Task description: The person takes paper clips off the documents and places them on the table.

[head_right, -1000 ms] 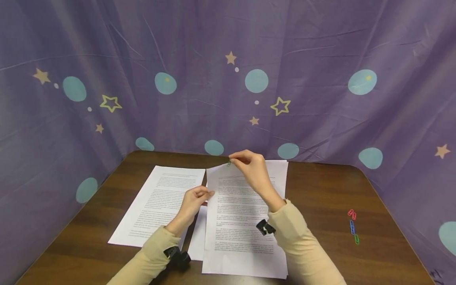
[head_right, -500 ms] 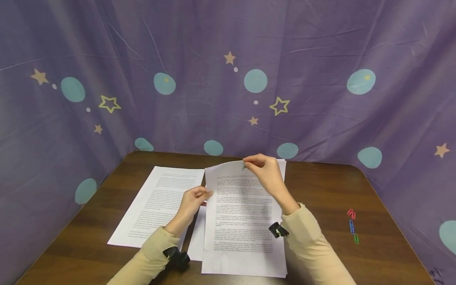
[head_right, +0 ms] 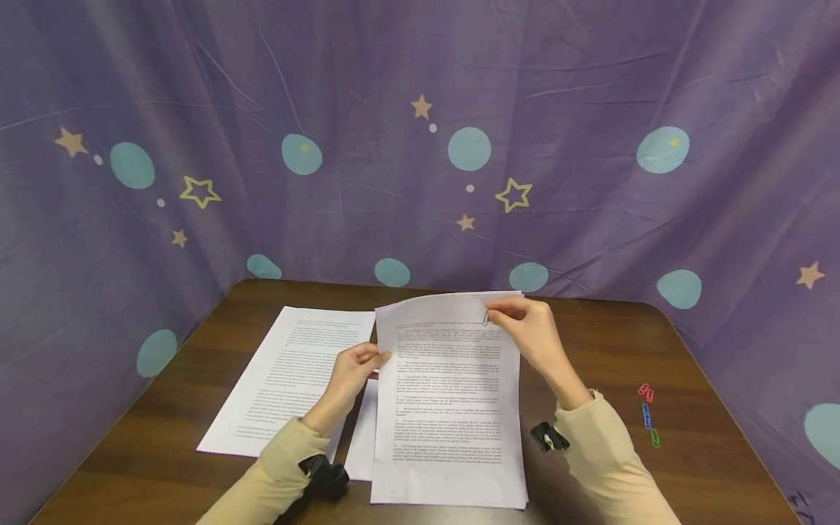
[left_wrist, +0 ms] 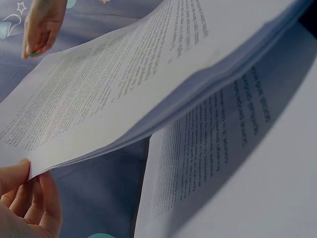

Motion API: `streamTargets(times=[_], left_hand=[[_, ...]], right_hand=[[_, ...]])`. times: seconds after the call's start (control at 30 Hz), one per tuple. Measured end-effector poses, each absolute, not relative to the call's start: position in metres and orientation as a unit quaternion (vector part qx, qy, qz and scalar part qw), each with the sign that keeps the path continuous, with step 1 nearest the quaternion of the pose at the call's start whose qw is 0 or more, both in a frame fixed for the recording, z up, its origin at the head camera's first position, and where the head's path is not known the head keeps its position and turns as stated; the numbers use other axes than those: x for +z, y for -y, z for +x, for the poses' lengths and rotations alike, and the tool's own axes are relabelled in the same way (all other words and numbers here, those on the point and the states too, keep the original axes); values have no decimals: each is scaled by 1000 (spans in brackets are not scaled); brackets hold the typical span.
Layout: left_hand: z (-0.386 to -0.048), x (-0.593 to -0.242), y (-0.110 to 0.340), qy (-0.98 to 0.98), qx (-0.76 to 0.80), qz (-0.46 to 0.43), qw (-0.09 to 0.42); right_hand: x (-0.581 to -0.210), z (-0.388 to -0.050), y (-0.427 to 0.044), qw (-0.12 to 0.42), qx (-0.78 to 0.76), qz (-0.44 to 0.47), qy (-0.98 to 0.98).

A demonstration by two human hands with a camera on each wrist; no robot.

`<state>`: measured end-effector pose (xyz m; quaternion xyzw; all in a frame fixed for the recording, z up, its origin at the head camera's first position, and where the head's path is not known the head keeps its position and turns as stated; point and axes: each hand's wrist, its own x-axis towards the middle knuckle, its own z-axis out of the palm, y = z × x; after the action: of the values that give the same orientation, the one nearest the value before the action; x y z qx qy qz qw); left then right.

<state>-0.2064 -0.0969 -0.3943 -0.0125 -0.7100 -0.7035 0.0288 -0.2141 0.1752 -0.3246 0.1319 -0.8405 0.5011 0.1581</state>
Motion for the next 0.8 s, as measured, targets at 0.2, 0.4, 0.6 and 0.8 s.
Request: streamTargets(times=[0.2,0.4,0.6,0.8], left_hand=[[-218,-412,99,701,-712,-11,24],[-221,-419,99,702,-711,-9,33],[-221,-420,98,704,-710,-9,32],[-221,-420,98,705,-709,-9,31]], right_hand=[[-337,-210,-199,154,481,110,856],[-363,-218,-231,138,505,111,845],[-350,-196,-240,124,460,62,877],[-362,-191,-262,116,443,41,888]])
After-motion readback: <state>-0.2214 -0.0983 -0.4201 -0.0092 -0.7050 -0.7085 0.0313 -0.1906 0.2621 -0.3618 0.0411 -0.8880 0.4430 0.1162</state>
